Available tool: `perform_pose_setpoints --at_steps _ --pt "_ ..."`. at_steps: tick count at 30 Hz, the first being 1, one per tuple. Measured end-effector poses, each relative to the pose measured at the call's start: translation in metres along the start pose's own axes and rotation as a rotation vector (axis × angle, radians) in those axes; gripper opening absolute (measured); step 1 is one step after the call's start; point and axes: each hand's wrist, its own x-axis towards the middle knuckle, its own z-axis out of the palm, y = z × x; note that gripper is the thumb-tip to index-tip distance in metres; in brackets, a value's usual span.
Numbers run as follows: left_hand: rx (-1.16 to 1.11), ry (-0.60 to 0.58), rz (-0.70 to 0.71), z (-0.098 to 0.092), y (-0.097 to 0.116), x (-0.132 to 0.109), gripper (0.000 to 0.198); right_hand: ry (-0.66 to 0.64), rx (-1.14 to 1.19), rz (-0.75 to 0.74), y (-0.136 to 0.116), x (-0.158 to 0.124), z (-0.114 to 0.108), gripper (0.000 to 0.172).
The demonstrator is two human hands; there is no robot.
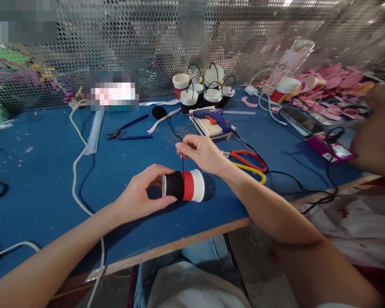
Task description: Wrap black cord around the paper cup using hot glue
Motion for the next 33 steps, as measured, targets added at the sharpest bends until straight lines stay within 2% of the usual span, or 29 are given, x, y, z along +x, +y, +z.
perform_pose_setpoints --at_steps 6,10,14,17,21,23,25,28,33 --pt "0.229 0.03 0.196 -0.003 -0.002 0.001 0.046 -0.05 -0.059 0.035 -0.003 -0.001 0.003 0.031" --pt "0.341 0.021 0.23 -0.004 -0.003 0.002 0.043 -0.064 -0.132 0.049 -0.006 -0.002 0.006 0.03" --pt "0.342 -0.009 0.202 -0.004 -0.002 0.003 0.044 -0.07 -0.21 0.059 -0.008 -0.003 0.007 0.031" --pt "0.262 -0.008 0.151 -0.003 -0.002 0.003 0.051 -0.078 -0.232 0.064 -0.008 -0.003 0.007 0.031" --pt "0.029 -0.008 -0.09 0.0 -0.005 0.002 0.059 -0.084 -0.266 0.034 -0.009 -0.004 0.009 0.033" --pt "-0.077 -0.045 -0.219 0.002 -0.006 0.001 0.056 -0.074 -0.287 0.029 -0.011 -0.005 0.01 0.034" --pt "-0.151 -0.063 -0.283 0.003 -0.004 0.0 0.051 -0.067 -0.298 0.035 -0.012 -0.007 0.011 0.034" --pt "-0.141 -0.018 -0.264 0.003 0.0 0.0 0.049 -0.05 -0.288 0.031 -0.013 -0.009 0.01 0.032" --pt "0.021 0.044 -0.068 0.002 0.001 0.0 0.045 -0.022 -0.249 0.008 -0.014 -0.009 0.007 0.03"
